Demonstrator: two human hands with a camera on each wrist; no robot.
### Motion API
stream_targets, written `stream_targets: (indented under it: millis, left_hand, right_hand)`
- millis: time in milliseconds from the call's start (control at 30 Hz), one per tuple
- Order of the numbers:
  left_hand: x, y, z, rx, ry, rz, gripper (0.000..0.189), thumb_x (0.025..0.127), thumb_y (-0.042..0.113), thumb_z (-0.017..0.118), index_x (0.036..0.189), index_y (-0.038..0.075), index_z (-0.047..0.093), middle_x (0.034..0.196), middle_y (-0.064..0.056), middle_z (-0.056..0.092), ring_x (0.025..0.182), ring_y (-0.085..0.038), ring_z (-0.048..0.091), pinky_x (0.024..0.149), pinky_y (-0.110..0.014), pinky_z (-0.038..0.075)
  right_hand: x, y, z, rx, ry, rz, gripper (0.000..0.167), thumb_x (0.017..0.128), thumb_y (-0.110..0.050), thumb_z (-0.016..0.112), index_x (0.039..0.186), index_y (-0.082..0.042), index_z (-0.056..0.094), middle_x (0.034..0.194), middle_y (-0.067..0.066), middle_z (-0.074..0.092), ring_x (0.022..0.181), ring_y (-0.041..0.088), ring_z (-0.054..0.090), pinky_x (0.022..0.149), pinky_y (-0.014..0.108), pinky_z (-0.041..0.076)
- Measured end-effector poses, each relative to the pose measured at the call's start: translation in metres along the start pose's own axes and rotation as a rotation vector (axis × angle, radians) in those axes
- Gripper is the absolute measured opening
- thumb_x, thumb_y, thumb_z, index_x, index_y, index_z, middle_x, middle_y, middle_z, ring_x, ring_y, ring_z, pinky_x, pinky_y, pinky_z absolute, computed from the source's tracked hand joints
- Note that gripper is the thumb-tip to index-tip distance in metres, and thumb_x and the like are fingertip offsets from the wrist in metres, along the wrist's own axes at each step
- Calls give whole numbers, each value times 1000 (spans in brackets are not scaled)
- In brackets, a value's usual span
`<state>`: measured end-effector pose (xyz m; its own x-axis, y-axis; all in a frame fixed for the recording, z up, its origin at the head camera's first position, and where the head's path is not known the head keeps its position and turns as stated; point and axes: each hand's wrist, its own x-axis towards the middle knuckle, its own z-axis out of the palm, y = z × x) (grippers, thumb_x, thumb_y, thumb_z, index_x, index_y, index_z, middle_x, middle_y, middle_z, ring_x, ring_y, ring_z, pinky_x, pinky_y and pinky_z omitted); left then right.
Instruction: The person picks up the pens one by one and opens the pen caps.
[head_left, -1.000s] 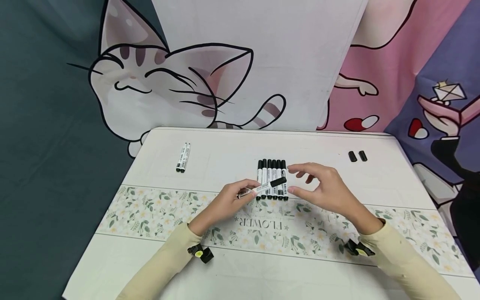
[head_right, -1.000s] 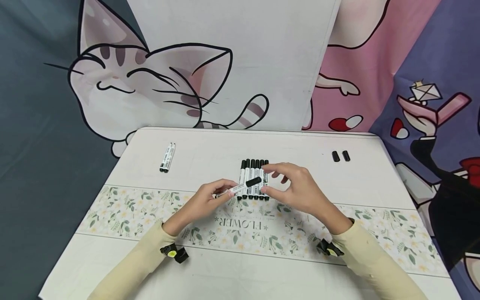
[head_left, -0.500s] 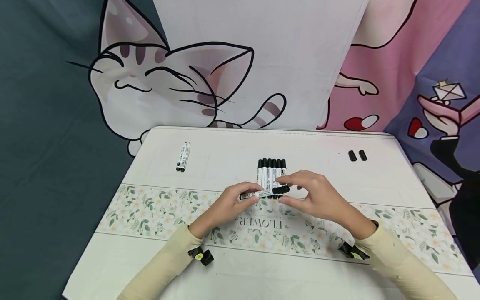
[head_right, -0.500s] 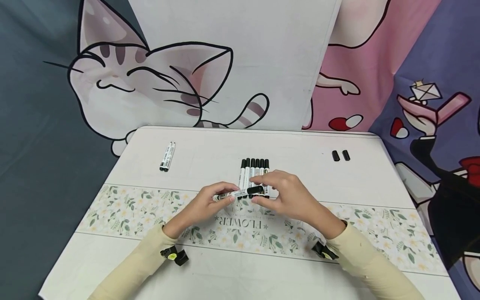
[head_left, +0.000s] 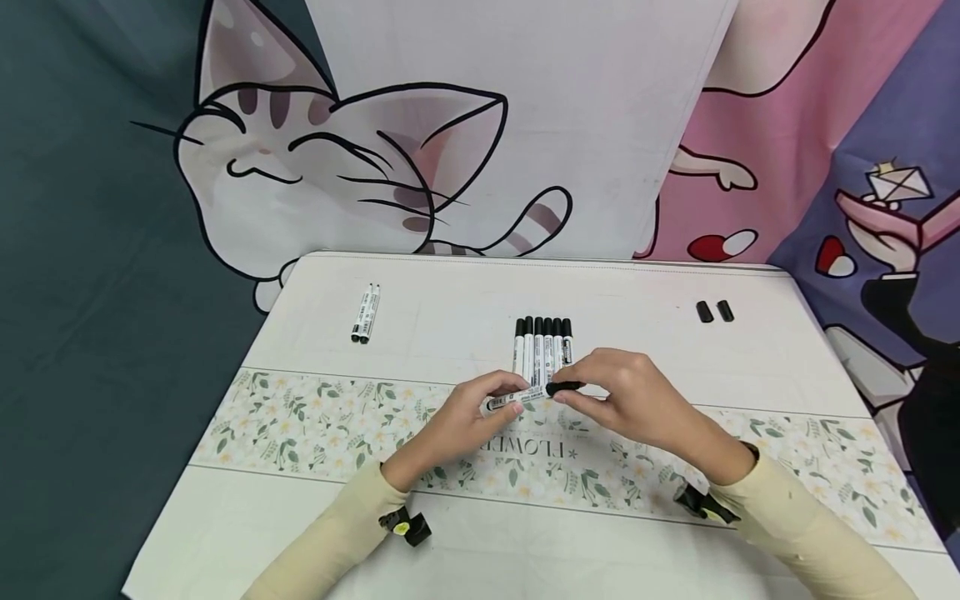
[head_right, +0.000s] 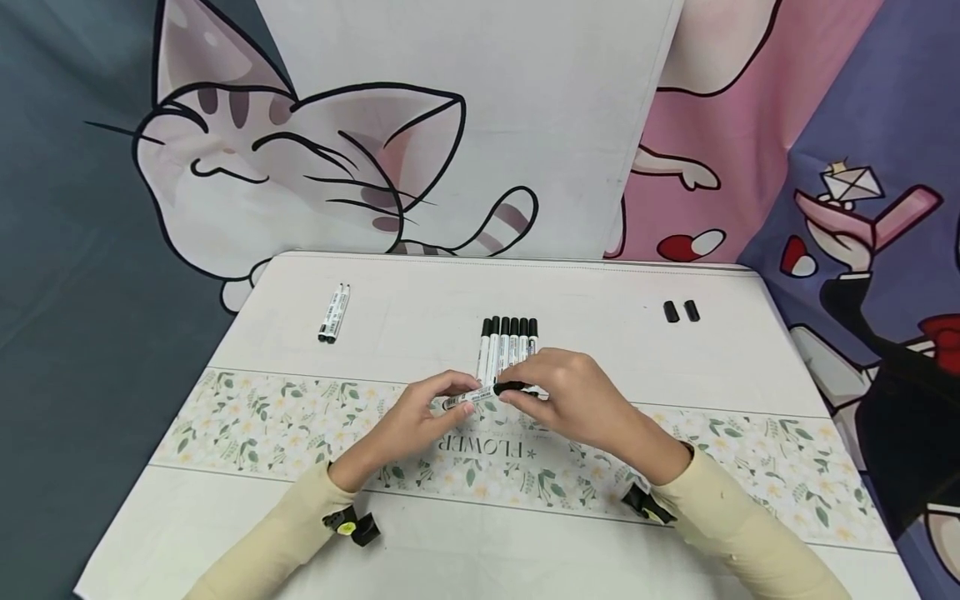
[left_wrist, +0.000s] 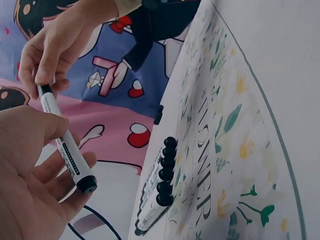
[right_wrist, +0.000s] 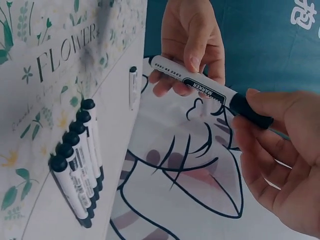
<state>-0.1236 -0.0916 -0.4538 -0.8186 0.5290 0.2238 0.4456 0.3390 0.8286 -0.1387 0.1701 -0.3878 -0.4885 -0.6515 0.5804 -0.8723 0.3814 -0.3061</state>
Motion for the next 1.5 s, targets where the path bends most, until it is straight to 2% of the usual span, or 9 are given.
stream_targets:
  millis: [200,333,533,700,833,967,1167,1500]
  left_hand:
    - [-2,9,5,156,49,45,48,101,28,67,145,13,54,128,-6,69,120,-19,65,102,-43,52]
    - [-2,12,9,213,86,74,47,99,31,70,140,12,57,125,-6,71,117,-18,66,100,-41,54]
    - [-1,12,14,191,154,138,35,94,28,75,123,10,69,118,0,74,111,-12,69,96,-29,55]
    - [-1,9,16,136,205,177,29,89,22,80,114,11,73,107,1,74,101,-10,69,88,-27,57]
    - [-2,8,17,104,221,194,26,89,19,79,112,10,75,104,1,75,96,-8,69,82,-29,58]
    - [-2,8,17,79,224,192,24,90,19,78,113,10,76,103,1,75,93,-7,70,79,-32,59]
    - [-1,8,15,33,201,207,25,90,17,78,112,6,77,103,-6,77,95,-16,73,81,-30,59]
    - [1,10,11,36,158,185,25,90,17,78,112,5,77,107,-3,77,99,-10,73,86,-23,57]
  right_hand:
    - [5,-5,-1,-47,49,-44,25,100,-31,68,104,-9,80,88,-1,78,73,10,70,62,24,57]
    - [7,-10,0,-66,67,-67,24,99,-30,70,100,-8,80,83,-1,77,68,9,69,59,24,56]
    - [7,-17,2,-92,59,-58,39,101,-41,62,95,-7,80,79,1,76,62,8,66,54,19,52]
    - [6,-21,3,-93,60,-70,45,102,-43,58,93,-5,79,78,2,75,59,8,64,52,17,50]
    - [6,-21,4,-76,52,-74,45,103,-42,57,92,-5,79,79,3,75,62,10,66,54,18,52]
    - [6,-21,4,-53,44,-78,43,103,-40,57,92,-4,78,81,4,75,64,11,67,57,18,54]
    - [5,-21,5,-37,57,-86,43,104,-39,56,90,-4,76,78,3,73,61,9,64,55,16,51]
    - [4,-18,7,-39,42,-65,46,104,-41,54,89,-3,75,77,3,72,60,5,59,54,14,49]
